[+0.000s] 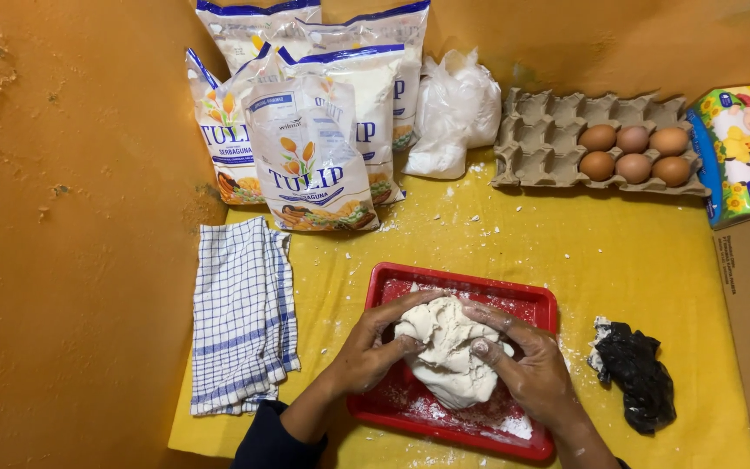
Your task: The person is kneading a ball of white dough in a red plastic tray on a yellow table surface.
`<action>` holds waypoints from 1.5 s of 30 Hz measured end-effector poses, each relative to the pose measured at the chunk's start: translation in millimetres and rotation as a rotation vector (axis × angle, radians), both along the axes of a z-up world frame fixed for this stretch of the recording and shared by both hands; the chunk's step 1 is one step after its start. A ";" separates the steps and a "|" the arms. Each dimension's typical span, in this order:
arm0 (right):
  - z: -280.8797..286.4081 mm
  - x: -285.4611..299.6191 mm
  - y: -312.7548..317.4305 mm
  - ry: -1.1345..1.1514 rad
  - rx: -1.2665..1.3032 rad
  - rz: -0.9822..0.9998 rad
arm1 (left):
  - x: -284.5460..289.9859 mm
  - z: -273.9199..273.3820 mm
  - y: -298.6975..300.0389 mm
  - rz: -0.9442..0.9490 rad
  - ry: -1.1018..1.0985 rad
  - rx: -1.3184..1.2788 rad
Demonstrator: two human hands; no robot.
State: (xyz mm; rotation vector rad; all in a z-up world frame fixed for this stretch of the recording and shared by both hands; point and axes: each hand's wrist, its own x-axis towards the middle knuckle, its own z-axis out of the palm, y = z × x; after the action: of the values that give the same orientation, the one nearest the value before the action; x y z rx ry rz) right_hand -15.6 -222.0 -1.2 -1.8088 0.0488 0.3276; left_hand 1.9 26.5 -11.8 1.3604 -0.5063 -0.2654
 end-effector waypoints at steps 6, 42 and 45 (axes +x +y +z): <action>33.4 0.1 -1.0 -0.098 -0.032 0.330 | -5.2 38.5 2.1 -0.052 -0.035 0.158; -75.9 12.7 -25.0 -0.356 -0.549 0.273 | -13.6 15.2 -10.0 0.037 0.198 0.417; -8.5 15.7 -5.3 0.124 -0.650 0.310 | -11.6 18.9 -4.3 -0.020 0.225 0.407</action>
State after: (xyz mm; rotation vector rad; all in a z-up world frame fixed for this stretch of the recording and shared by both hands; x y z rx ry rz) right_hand 0.1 -227.3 -9.7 -2.4430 -0.0449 0.7055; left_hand -9.7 22.2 7.1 1.6948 -0.2848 -0.5532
